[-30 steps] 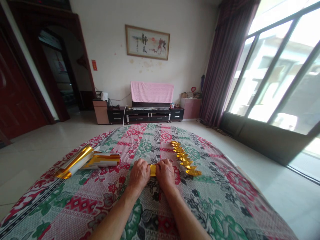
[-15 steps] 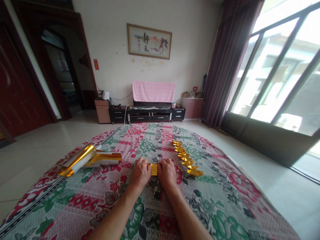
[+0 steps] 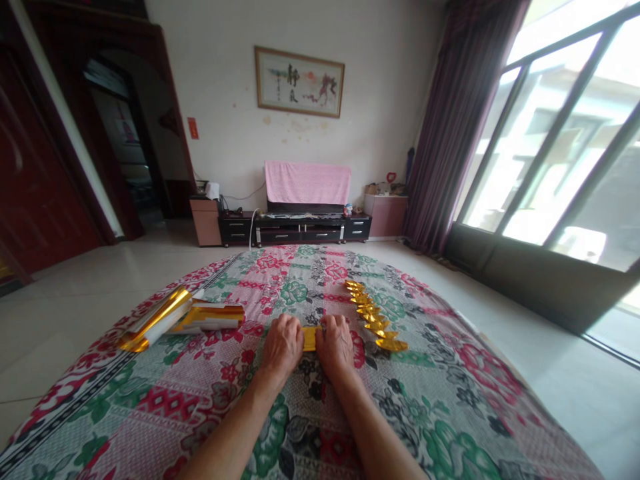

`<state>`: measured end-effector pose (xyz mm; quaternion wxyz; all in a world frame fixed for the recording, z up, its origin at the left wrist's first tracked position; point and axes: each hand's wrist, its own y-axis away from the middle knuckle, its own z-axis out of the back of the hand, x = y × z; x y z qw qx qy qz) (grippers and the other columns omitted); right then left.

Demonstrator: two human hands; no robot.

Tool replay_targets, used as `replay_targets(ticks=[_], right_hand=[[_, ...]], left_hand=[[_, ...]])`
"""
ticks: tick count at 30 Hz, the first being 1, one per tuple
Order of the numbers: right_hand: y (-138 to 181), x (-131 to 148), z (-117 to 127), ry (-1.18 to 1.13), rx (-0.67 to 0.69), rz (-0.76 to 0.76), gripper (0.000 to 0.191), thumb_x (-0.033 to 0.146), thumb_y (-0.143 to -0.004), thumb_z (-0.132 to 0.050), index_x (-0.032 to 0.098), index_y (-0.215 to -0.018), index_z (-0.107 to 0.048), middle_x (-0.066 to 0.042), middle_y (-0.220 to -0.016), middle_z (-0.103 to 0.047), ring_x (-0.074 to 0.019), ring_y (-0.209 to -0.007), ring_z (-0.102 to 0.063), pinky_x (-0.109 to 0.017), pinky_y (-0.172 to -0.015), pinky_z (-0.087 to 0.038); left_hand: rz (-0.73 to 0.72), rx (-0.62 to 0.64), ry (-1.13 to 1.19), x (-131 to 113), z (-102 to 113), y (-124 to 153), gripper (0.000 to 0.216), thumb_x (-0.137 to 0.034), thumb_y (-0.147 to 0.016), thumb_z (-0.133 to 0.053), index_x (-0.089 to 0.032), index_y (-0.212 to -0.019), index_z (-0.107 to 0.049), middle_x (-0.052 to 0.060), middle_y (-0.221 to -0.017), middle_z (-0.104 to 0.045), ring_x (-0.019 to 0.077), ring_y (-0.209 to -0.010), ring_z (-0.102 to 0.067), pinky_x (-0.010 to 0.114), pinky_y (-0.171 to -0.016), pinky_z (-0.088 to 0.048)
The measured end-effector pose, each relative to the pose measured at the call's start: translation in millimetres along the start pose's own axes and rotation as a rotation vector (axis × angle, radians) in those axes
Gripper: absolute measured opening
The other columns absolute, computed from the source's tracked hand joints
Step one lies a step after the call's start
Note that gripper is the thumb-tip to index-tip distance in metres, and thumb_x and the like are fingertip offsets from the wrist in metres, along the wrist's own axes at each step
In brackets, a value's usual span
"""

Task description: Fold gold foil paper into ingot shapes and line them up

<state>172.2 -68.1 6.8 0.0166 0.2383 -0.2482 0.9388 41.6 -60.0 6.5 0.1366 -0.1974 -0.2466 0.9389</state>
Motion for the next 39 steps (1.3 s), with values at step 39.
replay_targets(ticks=[39], right_hand=[[17,-8,16,0.094,0.155,0.218,0.018,0.022,-0.079,-0.045,0.020,-0.096,-0.053,-0.006,-0.105,-0.051,-0.0190,-0.091,-0.047,-0.029,-0.080,-0.032]], left_hand=[[-0.076,0.292,0.014,24,17,-1,0.024,-0.032,-0.069,-0.057,-0.025,-0.091,-0.057,0.003,-0.104,-0.053,0.0218,-0.099,-0.049,0.034,-0.087,-0.037]])
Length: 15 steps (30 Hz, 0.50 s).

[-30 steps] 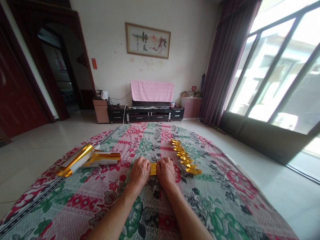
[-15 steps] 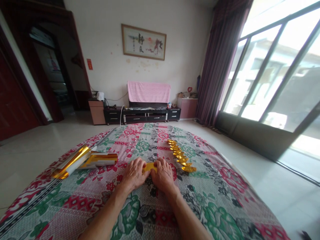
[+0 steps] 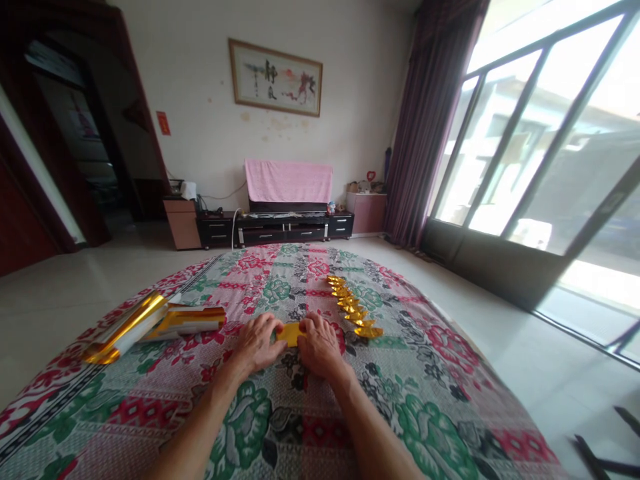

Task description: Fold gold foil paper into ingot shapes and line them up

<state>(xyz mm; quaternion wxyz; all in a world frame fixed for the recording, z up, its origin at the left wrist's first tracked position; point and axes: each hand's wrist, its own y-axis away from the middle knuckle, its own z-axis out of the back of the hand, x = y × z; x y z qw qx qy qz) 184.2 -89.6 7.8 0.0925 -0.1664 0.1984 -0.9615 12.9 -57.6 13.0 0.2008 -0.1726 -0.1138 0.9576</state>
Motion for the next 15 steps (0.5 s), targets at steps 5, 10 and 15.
replay_targets(ticks=[5,10,15], right_hand=[[-1.1,-3.1,3.4,-0.023,0.053,0.006,0.021,0.020,-0.079,-0.044,0.021,-0.099,-0.052,-0.005,-0.111,-0.049,-0.0173,-0.093,-0.046,-0.029,-0.081,-0.032],[-2.0,-5.8,3.6,-0.068,0.064,0.006,0.022,0.017,-0.079,-0.044,0.021,-0.099,-0.053,-0.005,-0.114,-0.049,-0.0167,-0.094,-0.046,-0.028,-0.082,-0.032],[-2.0,-8.2,1.7,-0.084,0.063,0.012,0.025,0.015,-0.080,-0.042,0.022,-0.101,-0.053,-0.004,-0.113,-0.049,-0.0157,-0.095,-0.047,-0.027,-0.081,-0.032]], left_hand=[[-0.015,0.027,0.049,4.6,1.8,-0.8,0.024,-0.027,-0.068,-0.055,-0.025,-0.092,-0.057,0.003,-0.108,-0.052,0.0211,-0.100,-0.049,0.034,-0.089,-0.037],[-0.037,0.070,0.074,8.2,4.8,-0.7,0.027,-0.024,-0.068,-0.054,-0.026,-0.094,-0.058,0.003,-0.112,-0.051,0.0208,-0.102,-0.048,0.035,-0.091,-0.036],[-0.033,0.069,0.090,8.2,5.7,-0.6,0.028,-0.022,-0.067,-0.053,-0.026,-0.094,-0.059,0.003,-0.113,-0.050,0.0208,-0.103,-0.048,0.035,-0.092,-0.036]])
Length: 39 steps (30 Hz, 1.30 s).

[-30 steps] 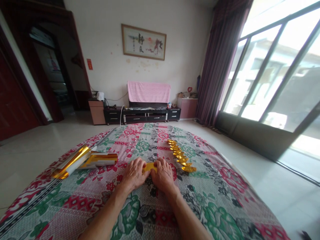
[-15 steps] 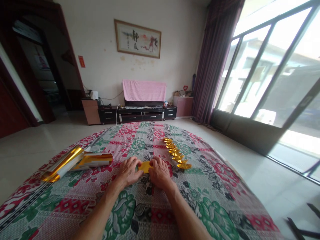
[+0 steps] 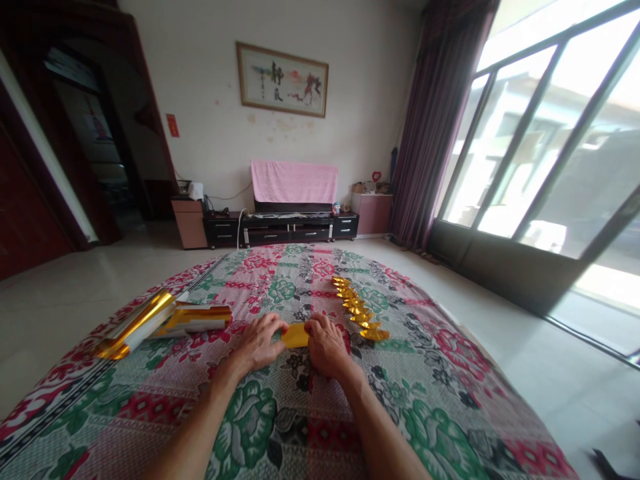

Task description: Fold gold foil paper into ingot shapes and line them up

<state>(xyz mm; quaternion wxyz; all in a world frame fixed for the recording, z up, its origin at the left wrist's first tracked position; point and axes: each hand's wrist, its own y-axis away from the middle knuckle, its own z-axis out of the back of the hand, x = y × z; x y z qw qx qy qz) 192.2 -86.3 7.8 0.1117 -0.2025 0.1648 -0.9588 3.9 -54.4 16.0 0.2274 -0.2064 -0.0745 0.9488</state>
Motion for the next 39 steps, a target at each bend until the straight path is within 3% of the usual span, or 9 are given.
replay_targets(ticks=[9,12,16,23,26,30,39], right_hand=[[-3,1,2,-0.038,-0.017,-0.027,0.027,0.011,-0.079,-0.040,0.024,-0.093,-0.059,-0.002,-0.104,-0.055,-0.0147,-0.091,-0.050,-0.025,-0.079,-0.033],[-2,7,1,-0.020,-0.085,-0.049,0.019,0.023,-0.083,-0.040,0.023,-0.088,-0.059,-0.003,-0.101,-0.055,-0.0159,-0.090,-0.050,-0.027,-0.079,-0.034],[2,13,-2,0.057,-0.157,-0.045,0.022,0.039,-0.077,-0.052,0.021,-0.089,-0.055,-0.004,-0.096,-0.054,-0.0192,-0.089,-0.049,-0.030,-0.076,-0.033],[3,12,-1,0.046,-0.140,-0.041,0.017,0.030,-0.075,-0.052,0.021,-0.089,-0.053,-0.005,-0.096,-0.053,-0.0192,-0.088,-0.048,-0.029,-0.074,-0.032],[3,13,0,0.061,-0.147,-0.036,0.017,0.030,-0.076,-0.051,0.021,-0.089,-0.053,-0.005,-0.097,-0.053,-0.0197,-0.089,-0.048,-0.030,-0.074,-0.032],[3,14,-2,0.071,-0.145,-0.032,0.016,0.029,-0.076,-0.050,0.021,-0.090,-0.053,-0.005,-0.097,-0.053,-0.0200,-0.090,-0.048,-0.030,-0.075,-0.032],[3,11,-1,0.066,-0.122,-0.021,0.015,0.021,-0.076,-0.047,0.021,-0.091,-0.052,-0.005,-0.098,-0.053,-0.0184,-0.088,-0.047,-0.029,-0.075,-0.032]], left_hand=[[0.026,-0.030,-0.038,-5,-2,-2,0.027,-0.016,-0.065,-0.048,-0.026,-0.088,-0.060,0.002,-0.107,-0.053,0.0196,-0.099,-0.050,0.034,-0.090,-0.037],[0.045,-0.032,-0.039,-7,-2,-1,0.027,-0.016,-0.064,-0.049,-0.025,-0.087,-0.060,0.002,-0.106,-0.053,0.0200,-0.098,-0.050,0.034,-0.089,-0.037],[0.065,-0.020,-0.032,-12,3,0,0.025,-0.017,-0.064,-0.049,-0.025,-0.086,-0.059,0.002,-0.102,-0.054,0.0201,-0.095,-0.051,0.034,-0.087,-0.038],[0.065,-0.016,-0.036,-15,5,-1,0.024,-0.015,-0.065,-0.049,-0.024,-0.086,-0.059,0.003,-0.101,-0.054,0.0195,-0.095,-0.051,0.034,-0.087,-0.037],[0.063,-0.057,-0.040,-16,1,-1,0.017,-0.028,-0.071,-0.052,-0.024,-0.086,-0.058,0.003,-0.098,-0.054,0.0195,-0.092,-0.051,0.034,-0.085,-0.038],[0.060,-0.135,-0.104,-19,-6,1,0.030,-0.048,-0.070,-0.054,-0.023,-0.087,-0.057,0.004,-0.095,-0.053,0.0213,-0.090,-0.051,0.035,-0.081,-0.039],[0.092,-0.110,-0.096,-19,-4,-1,0.024,-0.035,-0.065,-0.060,-0.024,-0.086,-0.057,0.003,-0.100,-0.053,0.0211,-0.090,-0.051,0.034,-0.081,-0.038]])
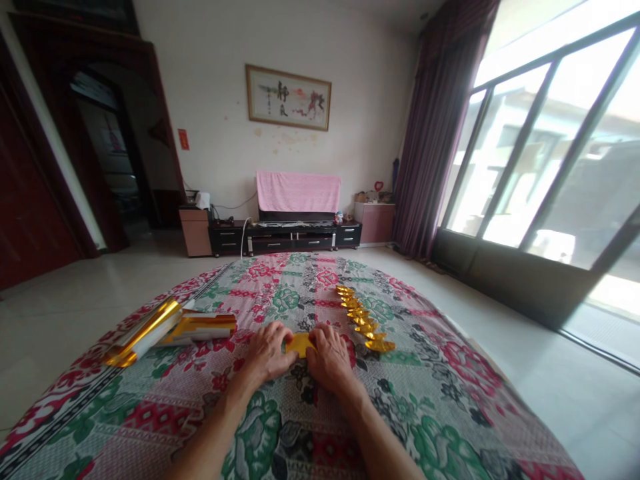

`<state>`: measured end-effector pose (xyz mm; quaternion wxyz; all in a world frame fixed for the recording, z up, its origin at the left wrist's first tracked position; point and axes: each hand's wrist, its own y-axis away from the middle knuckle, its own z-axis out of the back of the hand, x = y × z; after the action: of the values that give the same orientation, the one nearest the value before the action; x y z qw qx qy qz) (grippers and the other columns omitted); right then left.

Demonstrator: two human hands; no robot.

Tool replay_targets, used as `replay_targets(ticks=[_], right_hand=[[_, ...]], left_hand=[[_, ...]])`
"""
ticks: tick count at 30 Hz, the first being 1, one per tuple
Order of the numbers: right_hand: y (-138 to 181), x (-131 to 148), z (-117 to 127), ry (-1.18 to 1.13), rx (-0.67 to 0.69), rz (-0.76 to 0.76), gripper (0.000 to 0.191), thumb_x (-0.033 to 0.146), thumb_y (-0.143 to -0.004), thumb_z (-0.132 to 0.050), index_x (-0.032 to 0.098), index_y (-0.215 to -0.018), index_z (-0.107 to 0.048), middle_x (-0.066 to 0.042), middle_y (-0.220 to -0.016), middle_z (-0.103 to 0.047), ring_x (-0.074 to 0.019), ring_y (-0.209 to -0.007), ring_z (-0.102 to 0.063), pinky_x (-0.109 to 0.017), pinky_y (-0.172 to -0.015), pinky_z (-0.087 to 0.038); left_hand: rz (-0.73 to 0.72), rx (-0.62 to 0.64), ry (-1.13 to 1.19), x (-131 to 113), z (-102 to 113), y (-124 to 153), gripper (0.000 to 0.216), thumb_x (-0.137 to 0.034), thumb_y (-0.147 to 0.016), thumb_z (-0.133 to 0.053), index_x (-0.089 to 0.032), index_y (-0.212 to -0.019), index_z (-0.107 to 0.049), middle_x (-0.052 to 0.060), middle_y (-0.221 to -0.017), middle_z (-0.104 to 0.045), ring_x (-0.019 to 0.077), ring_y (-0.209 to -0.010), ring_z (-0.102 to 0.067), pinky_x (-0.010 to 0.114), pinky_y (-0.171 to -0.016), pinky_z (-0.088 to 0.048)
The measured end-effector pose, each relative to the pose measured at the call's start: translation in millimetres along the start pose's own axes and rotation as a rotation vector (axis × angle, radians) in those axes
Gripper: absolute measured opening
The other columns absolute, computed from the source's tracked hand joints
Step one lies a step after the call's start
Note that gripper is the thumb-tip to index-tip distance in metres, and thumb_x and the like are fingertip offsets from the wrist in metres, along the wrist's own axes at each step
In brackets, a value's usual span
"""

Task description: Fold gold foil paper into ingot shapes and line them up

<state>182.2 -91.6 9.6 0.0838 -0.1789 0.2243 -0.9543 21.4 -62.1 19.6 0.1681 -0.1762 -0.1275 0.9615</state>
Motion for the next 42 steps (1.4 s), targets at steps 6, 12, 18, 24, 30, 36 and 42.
replay_targets(ticks=[6,12,18,24,30,36,42], right_hand=[[0,-2,0,-0.036,0.020,0.007,0.017,0.018,-0.077,-0.045,0.021,-0.092,-0.052,-0.004,-0.102,-0.052,-0.0172,-0.090,-0.046,-0.028,-0.078,-0.031],[-2,-5,0,-0.064,0.062,0.000,0.020,0.014,-0.077,-0.043,0.020,-0.092,-0.053,-0.004,-0.103,-0.052,-0.0173,-0.090,-0.047,-0.028,-0.076,-0.031],[-5,-7,-2,-0.083,0.088,-0.017,0.022,0.011,-0.075,-0.042,0.020,-0.092,-0.053,-0.005,-0.103,-0.052,-0.0174,-0.091,-0.046,-0.027,-0.075,-0.030],[-6,-6,1,-0.096,0.090,-0.025,0.026,0.009,-0.071,-0.042,0.021,-0.091,-0.054,-0.004,-0.102,-0.053,-0.0176,-0.091,-0.047,-0.027,-0.075,-0.030],[-7,-1,-3,-0.068,0.025,-0.081,0.032,0.014,-0.073,-0.042,0.020,-0.101,-0.053,-0.006,-0.106,-0.054,-0.0191,-0.093,-0.048,-0.029,-0.078,-0.031],[-9,2,-11,0.004,-0.017,-0.096,0.039,0.022,-0.076,-0.043,0.020,-0.114,-0.051,-0.009,-0.123,-0.048,-0.0247,-0.107,-0.043,-0.035,-0.085,-0.029],[-9,2,-10,-0.012,-0.046,-0.079,0.029,0.023,-0.074,-0.048,0.022,-0.101,-0.057,-0.007,-0.112,-0.054,-0.0234,-0.100,-0.045,-0.033,-0.080,-0.030]], left_hand=[[-0.029,0.064,0.052,7,4,0,0.023,-0.029,-0.065,-0.057,-0.025,-0.087,-0.058,0.003,-0.101,-0.053,0.0213,-0.094,-0.050,0.034,-0.085,-0.038],[-0.031,0.078,0.072,12,1,-3,0.025,-0.023,-0.063,-0.055,-0.025,-0.088,-0.059,0.003,-0.106,-0.052,0.0212,-0.098,-0.049,0.035,-0.089,-0.037],[-0.026,0.089,0.073,12,2,-3,0.028,-0.018,-0.062,-0.053,-0.025,-0.088,-0.060,0.003,-0.108,-0.052,0.0216,-0.100,-0.049,0.035,-0.091,-0.036],[-0.017,0.047,0.099,10,0,-3,0.022,-0.020,-0.067,-0.051,-0.025,-0.086,-0.062,0.003,-0.104,-0.054,0.0202,-0.096,-0.051,0.033,-0.088,-0.037],[-0.017,-0.084,0.042,-1,-3,0,0.020,-0.038,-0.069,-0.057,-0.023,-0.081,-0.060,0.004,-0.092,-0.055,0.0216,-0.088,-0.051,0.034,-0.080,-0.038],[-0.042,-0.120,0.033,-1,-4,2,0.020,-0.037,-0.068,-0.059,-0.023,-0.083,-0.059,0.005,-0.096,-0.055,0.0226,-0.092,-0.050,0.036,-0.081,-0.037],[-0.064,-0.114,0.047,0,-4,3,0.021,-0.038,-0.069,-0.059,-0.023,-0.083,-0.059,0.005,-0.094,-0.054,0.0221,-0.090,-0.050,0.036,-0.081,-0.038]])
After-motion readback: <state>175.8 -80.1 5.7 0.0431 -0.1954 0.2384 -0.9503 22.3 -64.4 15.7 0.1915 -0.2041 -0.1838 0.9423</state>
